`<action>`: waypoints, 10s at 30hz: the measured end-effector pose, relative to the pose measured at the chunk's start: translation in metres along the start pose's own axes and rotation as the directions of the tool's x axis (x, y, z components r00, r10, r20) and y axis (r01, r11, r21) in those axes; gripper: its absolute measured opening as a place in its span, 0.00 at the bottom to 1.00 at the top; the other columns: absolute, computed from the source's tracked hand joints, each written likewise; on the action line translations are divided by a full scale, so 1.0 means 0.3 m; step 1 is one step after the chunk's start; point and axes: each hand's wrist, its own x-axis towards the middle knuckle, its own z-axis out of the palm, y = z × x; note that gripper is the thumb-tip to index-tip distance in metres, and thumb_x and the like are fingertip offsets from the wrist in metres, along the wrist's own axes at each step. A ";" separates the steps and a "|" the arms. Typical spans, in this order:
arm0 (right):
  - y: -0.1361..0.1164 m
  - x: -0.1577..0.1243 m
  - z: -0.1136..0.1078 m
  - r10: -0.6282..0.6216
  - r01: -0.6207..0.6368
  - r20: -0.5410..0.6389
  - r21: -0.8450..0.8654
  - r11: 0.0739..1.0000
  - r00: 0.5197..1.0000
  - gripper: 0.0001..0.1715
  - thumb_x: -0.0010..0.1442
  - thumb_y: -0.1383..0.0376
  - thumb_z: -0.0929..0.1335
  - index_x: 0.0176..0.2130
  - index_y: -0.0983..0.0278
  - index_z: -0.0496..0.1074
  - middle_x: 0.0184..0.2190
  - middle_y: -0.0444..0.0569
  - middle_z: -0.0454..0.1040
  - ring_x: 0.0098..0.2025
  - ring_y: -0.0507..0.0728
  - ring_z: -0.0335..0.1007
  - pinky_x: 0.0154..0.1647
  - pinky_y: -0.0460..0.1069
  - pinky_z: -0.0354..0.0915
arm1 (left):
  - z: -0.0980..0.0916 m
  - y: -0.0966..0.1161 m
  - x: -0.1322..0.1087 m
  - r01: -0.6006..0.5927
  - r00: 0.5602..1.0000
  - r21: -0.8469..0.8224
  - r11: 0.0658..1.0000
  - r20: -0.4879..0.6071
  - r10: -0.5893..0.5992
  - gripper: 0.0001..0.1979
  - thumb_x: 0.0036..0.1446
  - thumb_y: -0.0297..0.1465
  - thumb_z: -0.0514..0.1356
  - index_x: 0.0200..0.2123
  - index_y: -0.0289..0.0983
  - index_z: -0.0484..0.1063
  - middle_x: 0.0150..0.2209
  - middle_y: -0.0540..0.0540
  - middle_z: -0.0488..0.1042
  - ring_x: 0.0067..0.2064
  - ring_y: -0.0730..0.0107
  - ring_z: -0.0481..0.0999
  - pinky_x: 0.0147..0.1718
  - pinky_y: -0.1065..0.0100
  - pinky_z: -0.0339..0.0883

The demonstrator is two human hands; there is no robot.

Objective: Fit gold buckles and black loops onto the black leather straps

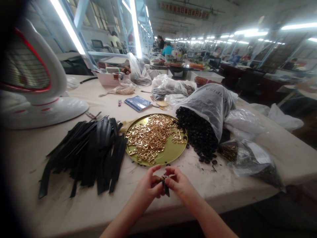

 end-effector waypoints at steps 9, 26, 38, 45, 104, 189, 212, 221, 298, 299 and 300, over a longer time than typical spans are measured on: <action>0.002 -0.004 0.005 -0.016 0.017 0.026 -0.039 0.999 1.000 0.18 0.47 0.55 0.70 0.26 0.63 0.61 0.22 0.41 0.64 0.28 0.52 0.64 0.31 0.48 0.60 | -0.016 -0.040 0.007 -0.030 0.999 0.102 0.994 -0.041 0.035 0.09 0.46 0.32 0.60 0.29 0.35 0.62 0.24 0.51 0.69 0.24 0.75 0.68 0.22 0.73 0.61; -0.004 -0.066 0.003 -0.335 0.225 -0.051 -0.644 0.731 0.941 0.05 0.54 0.65 0.64 0.34 0.61 0.67 0.31 0.46 0.69 0.34 0.55 0.65 0.35 0.49 0.62 | 0.004 -0.008 -0.082 0.062 0.998 0.040 0.997 0.029 -0.063 0.10 0.45 0.29 0.59 0.32 0.35 0.63 0.23 0.51 0.71 0.24 0.71 0.72 0.24 0.70 0.63; -0.038 -0.114 0.000 -0.254 0.290 0.155 -0.683 0.670 0.955 0.04 0.54 0.70 0.64 0.29 0.61 0.68 0.28 0.44 0.67 0.32 0.54 0.64 0.33 0.48 0.60 | -0.010 -0.044 -0.118 -0.004 0.999 0.276 0.961 0.045 -0.009 0.06 0.47 0.28 0.55 0.31 0.36 0.67 0.27 0.48 0.74 0.28 0.68 0.73 0.29 0.69 0.64; -0.009 -0.081 -0.010 -0.180 0.218 0.126 -0.641 0.736 0.976 0.02 0.53 0.67 0.65 0.29 0.62 0.69 0.26 0.43 0.68 0.30 0.53 0.64 0.30 0.47 0.59 | -0.018 -0.036 -0.113 -0.060 0.998 0.401 0.914 0.055 0.042 0.11 0.47 0.32 0.56 0.36 0.36 0.69 0.31 0.47 0.76 0.33 0.65 0.74 0.32 0.69 0.63; -0.122 0.428 -0.195 -0.310 -0.006 0.099 -0.947 -0.321 0.945 0.10 0.59 0.67 0.60 0.38 0.64 0.70 0.37 0.54 0.72 0.39 0.58 0.67 0.37 0.48 0.57 | 0.025 0.063 -0.011 0.295 0.952 -0.489 0.821 0.074 -0.298 0.06 0.50 0.26 0.57 0.33 0.34 0.64 0.25 0.51 0.67 0.23 0.78 0.69 0.21 0.76 0.64; -0.048 -0.119 -0.216 0.135 -0.081 -0.417 0.144 0.986 0.899 0.17 0.46 0.59 0.71 0.37 0.62 0.72 0.28 0.43 0.70 0.25 0.48 0.63 0.26 0.44 0.60 | 0.198 -0.005 -0.019 0.225 0.968 -0.300 0.927 0.175 -0.178 0.16 0.49 0.25 0.57 0.44 0.36 0.72 0.20 0.52 0.67 0.24 0.73 0.64 0.23 0.76 0.57; -0.012 -0.133 -0.265 0.025 -0.123 -0.458 -0.185 0.975 0.888 0.18 0.50 0.56 0.68 0.39 0.63 0.72 0.25 0.43 0.70 0.26 0.51 0.65 0.30 0.47 0.63 | 0.220 -0.068 -0.022 0.040 0.972 0.196 0.980 0.220 -0.084 0.20 0.51 0.28 0.52 0.50 0.39 0.65 0.30 0.48 0.72 0.25 0.71 0.69 0.25 0.71 0.63; -0.010 -0.141 -0.217 -0.019 -0.075 -0.357 -0.248 0.966 0.934 0.14 0.50 0.58 0.69 0.37 0.62 0.71 0.25 0.43 0.70 0.26 0.51 0.65 0.30 0.47 0.63 | 0.164 -0.043 -0.003 -0.033 0.978 0.387 0.921 0.204 -0.050 0.13 0.55 0.34 0.49 0.24 0.38 0.67 0.18 0.52 0.68 0.21 0.73 0.64 0.23 0.72 0.54; 0.006 -0.152 -0.039 0.027 -0.011 -0.066 0.238 0.971 0.997 0.13 0.51 0.57 0.68 0.31 0.64 0.67 0.18 0.40 0.65 0.19 0.50 0.60 0.24 0.47 0.59 | 0.151 0.002 -0.058 -0.020 0.982 0.007 1.000 0.187 0.018 0.30 0.54 0.33 0.50 0.59 0.30 0.46 0.23 0.51 0.67 0.23 0.74 0.67 0.24 0.72 0.62; 0.012 -0.145 -0.034 0.018 0.004 -0.093 0.235 0.972 0.995 0.13 0.51 0.57 0.68 0.30 0.64 0.67 0.18 0.40 0.65 0.20 0.50 0.59 0.23 0.47 0.58 | 0.145 -0.008 -0.054 0.003 0.983 -0.024 1.000 0.181 0.001 0.32 0.54 0.34 0.51 0.59 0.30 0.44 0.23 0.51 0.67 0.23 0.73 0.67 0.24 0.72 0.62; 0.016 -0.137 -0.034 0.001 0.032 -0.156 0.208 0.978 0.988 0.13 0.50 0.57 0.69 0.31 0.64 0.68 0.20 0.41 0.65 0.20 0.50 0.59 0.24 0.46 0.58 | 0.139 -0.017 -0.050 0.039 0.981 -0.050 0.998 0.194 -0.029 0.33 0.53 0.34 0.51 0.59 0.30 0.42 0.23 0.51 0.68 0.22 0.73 0.67 0.22 0.72 0.61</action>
